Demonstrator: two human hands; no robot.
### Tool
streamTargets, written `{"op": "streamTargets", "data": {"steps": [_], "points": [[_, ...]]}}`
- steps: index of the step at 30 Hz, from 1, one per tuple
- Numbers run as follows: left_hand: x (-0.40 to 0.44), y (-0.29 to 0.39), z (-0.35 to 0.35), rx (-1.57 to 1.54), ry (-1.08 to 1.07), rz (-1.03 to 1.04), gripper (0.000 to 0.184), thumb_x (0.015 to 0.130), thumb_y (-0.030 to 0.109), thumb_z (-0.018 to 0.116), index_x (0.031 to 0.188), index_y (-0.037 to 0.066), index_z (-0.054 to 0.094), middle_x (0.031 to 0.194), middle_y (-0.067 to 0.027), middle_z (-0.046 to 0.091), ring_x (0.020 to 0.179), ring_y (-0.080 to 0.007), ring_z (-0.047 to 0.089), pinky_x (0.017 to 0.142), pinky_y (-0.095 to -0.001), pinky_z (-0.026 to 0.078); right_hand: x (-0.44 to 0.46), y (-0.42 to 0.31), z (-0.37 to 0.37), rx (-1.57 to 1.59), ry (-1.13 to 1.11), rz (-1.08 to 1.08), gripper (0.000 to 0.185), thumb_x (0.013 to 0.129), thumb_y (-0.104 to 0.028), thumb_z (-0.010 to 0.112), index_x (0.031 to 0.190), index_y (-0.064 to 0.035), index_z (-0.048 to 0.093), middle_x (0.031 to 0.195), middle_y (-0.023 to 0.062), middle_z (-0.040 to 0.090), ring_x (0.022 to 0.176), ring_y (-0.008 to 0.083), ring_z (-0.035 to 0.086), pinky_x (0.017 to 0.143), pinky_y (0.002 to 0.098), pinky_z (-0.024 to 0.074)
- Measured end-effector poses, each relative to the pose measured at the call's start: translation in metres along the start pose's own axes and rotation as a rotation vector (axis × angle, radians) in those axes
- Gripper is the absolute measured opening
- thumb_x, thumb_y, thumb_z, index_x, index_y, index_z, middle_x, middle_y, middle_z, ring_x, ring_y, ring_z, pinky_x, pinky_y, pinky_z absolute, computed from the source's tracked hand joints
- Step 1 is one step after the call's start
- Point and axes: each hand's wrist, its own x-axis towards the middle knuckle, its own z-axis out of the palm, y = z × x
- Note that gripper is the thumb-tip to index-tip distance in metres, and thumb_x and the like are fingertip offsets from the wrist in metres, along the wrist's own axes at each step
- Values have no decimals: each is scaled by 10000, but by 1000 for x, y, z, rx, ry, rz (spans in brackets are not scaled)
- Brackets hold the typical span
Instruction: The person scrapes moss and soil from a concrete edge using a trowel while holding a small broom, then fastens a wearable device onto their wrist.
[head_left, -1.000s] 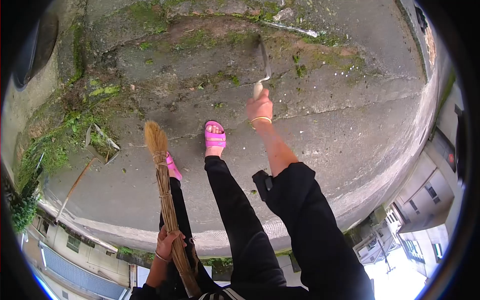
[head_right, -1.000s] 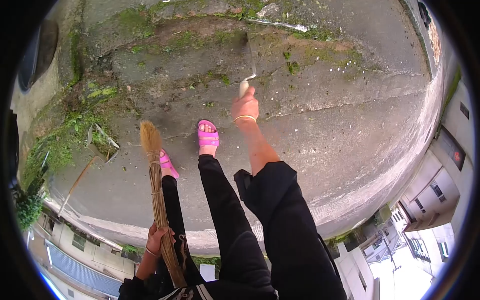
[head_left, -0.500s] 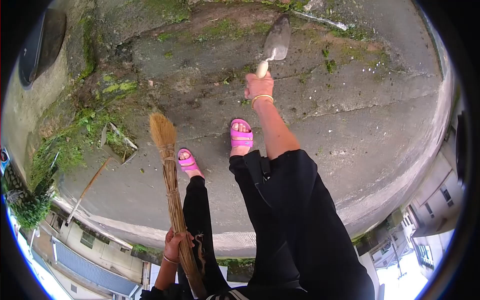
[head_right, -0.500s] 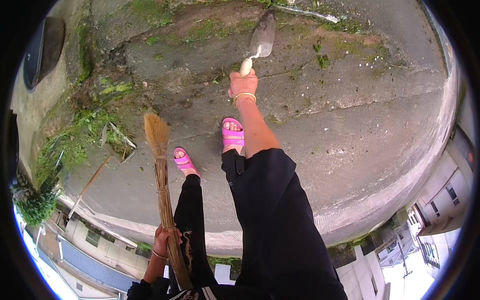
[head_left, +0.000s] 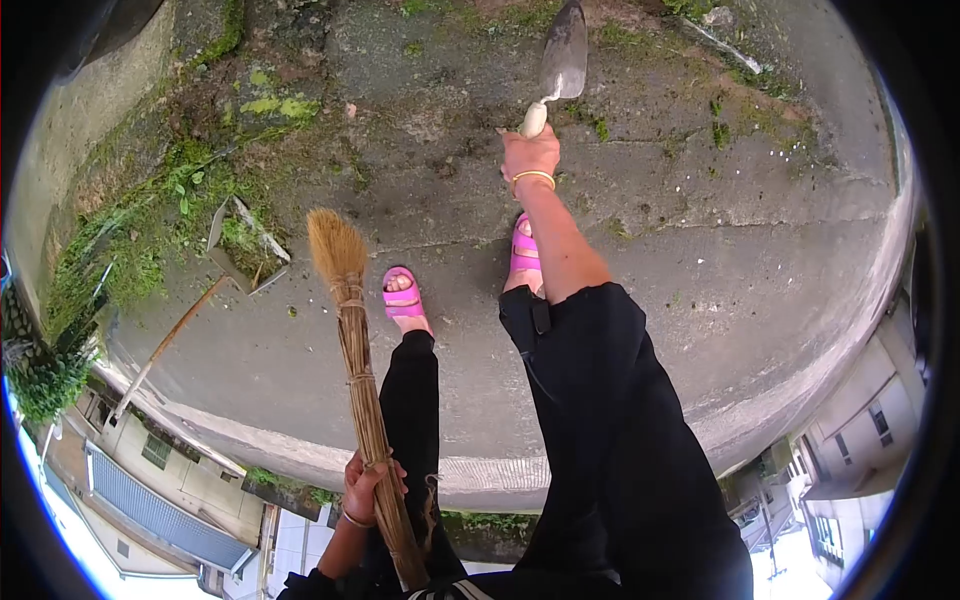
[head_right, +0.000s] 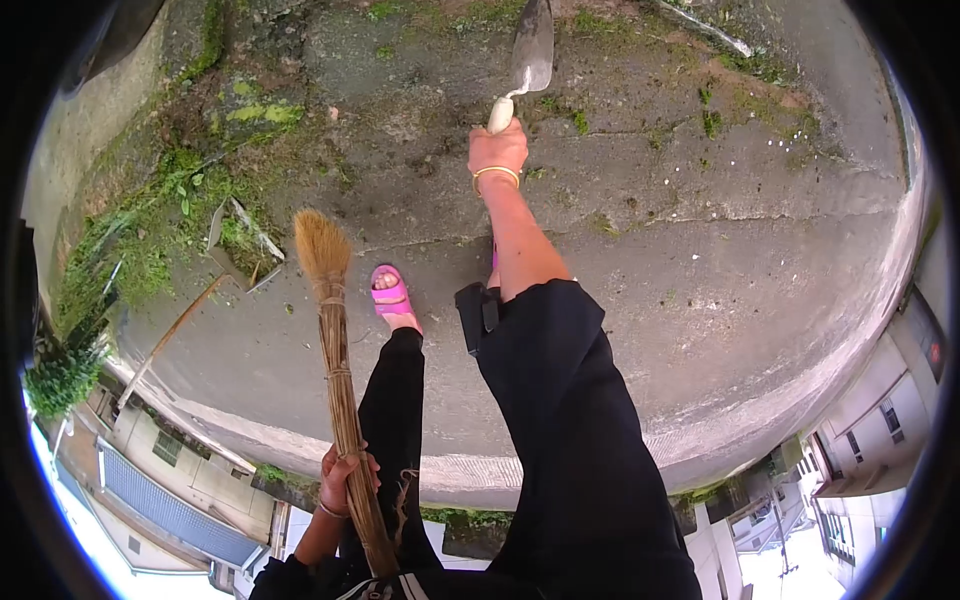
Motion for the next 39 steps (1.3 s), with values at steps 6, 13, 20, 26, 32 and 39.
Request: {"op": "streamTargets", "data": {"steps": [6, 13, 20, 26, 32, 39], "points": [[4, 7, 4, 208, 23, 116, 558, 840, 90, 575, 1337, 65, 323, 846, -119, 607, 666, -181, 632, 494, -309, 542, -105, 48, -6, -854, -508, -291, 313, 750, -180, 625, 1004, -15, 549, 949, 236, 647, 925, 377, 631, 817, 456, 507], [29, 10, 31, 348, -203, 275, 436, 952, 251, 492, 1353, 107, 400, 1072, -38, 576, 833, -82, 556, 701, -234, 472, -273, 32, -82, -125, -978, 197, 312, 786, -199, 617, 952, 24, 476, 590, 86, 561, 391, 174, 538, 365, 302, 420], [9, 47, 62, 415, -153, 294, 248, 926, 271, 500, 984, 56, 608, 895, -1, 582, 832, -89, 515, 776, -232, 416, -382, 29, -130, -578, -994, -410, 396, 800, -347, 609, 936, 4, 487, 660, 153, 602, 622, 310, 645, 576, 442, 499], [-27, 49, 77, 515, -269, 313, 221, 894, 234, 491, 878, 59, 624, 803, 12, 568, 791, -83, 497, 745, -232, 395, -357, 30, -167, 273, -848, 501, 462, 896, -512, 518, 1096, -95, 535, 974, 6, 609, 920, 98, 580, 704, 207, 445], [-35, 37, 117, 573, -576, 208, 265, 899, 225, 428, 963, 33, 601, 1073, -85, 598, 935, -170, 563, 865, -304, 422, -346, 40, -191, 757, -619, 518, 274, 881, -169, 611, 1096, -9, 557, 927, 67, 638, 880, 161, 626, 779, 268, 513], [-39, 37, 62, 385, -300, 294, 242, 867, 242, 481, 829, 33, 597, 1199, -157, 565, 945, -244, 621, 804, -323, 472, -182, 0, -356, 650, -90, 83, 446, 842, -167, 620, 1209, -74, 383, 845, 83, 568, 637, 234, 629, 492, 388, 551]]}}
